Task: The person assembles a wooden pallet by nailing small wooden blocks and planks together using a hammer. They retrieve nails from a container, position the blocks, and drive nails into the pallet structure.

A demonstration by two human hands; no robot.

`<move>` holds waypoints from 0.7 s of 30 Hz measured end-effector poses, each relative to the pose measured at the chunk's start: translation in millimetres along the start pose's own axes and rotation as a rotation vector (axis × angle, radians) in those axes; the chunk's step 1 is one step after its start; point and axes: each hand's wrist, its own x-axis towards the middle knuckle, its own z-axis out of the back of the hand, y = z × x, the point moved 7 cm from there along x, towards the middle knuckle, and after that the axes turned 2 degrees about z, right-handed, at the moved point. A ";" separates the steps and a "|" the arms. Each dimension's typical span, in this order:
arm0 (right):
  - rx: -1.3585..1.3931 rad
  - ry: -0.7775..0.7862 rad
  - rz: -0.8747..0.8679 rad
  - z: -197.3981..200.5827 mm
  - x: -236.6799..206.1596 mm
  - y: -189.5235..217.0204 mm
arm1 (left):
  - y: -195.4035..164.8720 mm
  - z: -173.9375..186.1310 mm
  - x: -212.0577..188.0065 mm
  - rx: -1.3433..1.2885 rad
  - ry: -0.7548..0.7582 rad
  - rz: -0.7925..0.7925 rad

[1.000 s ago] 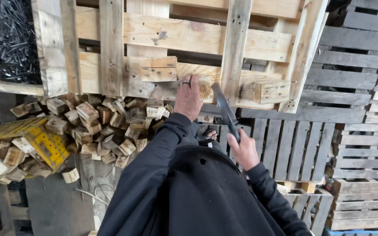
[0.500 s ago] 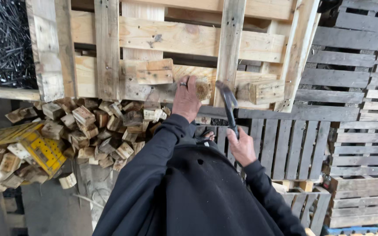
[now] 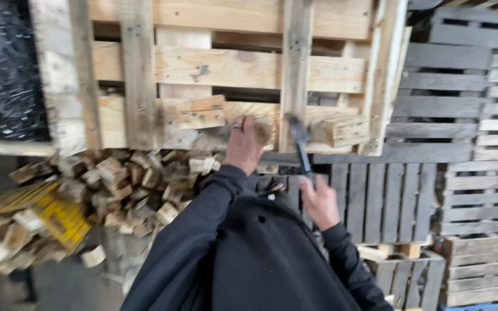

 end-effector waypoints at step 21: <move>0.159 -0.006 0.707 12.2 -10.8 -4.0 | 2.5 -3.3 -1.3 -0.215 -0.030 0.105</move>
